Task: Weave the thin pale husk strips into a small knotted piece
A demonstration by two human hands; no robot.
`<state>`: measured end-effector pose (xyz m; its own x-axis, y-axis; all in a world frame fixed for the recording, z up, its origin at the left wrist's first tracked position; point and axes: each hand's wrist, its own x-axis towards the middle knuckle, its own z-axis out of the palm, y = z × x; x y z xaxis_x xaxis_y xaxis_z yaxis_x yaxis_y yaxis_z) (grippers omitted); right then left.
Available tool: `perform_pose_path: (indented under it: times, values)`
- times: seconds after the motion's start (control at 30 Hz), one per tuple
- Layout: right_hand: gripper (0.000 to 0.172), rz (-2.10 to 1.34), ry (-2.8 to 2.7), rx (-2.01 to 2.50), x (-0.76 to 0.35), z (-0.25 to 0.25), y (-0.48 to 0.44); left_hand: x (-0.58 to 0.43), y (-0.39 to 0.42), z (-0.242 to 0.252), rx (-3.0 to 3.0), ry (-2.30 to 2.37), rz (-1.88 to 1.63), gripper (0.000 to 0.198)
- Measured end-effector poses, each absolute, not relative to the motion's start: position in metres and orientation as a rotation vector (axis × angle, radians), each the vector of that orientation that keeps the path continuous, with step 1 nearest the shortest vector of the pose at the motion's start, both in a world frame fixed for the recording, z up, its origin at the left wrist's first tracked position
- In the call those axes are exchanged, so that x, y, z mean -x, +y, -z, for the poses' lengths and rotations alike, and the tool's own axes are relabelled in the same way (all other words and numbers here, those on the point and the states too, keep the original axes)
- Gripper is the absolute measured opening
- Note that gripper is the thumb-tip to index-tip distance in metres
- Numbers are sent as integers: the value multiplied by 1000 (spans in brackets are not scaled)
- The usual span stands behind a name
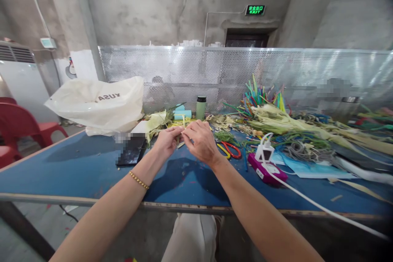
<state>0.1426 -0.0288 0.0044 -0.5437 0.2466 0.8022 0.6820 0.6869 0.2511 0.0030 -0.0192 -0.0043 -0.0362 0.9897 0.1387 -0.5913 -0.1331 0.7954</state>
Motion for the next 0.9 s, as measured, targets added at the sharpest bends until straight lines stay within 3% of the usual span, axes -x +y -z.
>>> perform_pose_path:
  times: [0.43, 0.57, 0.77, 0.9]
  values:
    - [17, 606, -2111, 714, -140, -3, -32, -2, -13, 11, -884, 640, -1605, 17]
    - [18, 353, -1971, 705, -139, -1, -28, -5, -15, 11, -996, 664, -1661, 21]
    - [11, -306, -1673, 782, -137, 1, -15, -6, -19, 10, -1164, 670, -1617, 23]
    - [12, -421, -1583, 795, -137, 1, -12, -5, -20, 11, -1216, 688, -1583, 24]
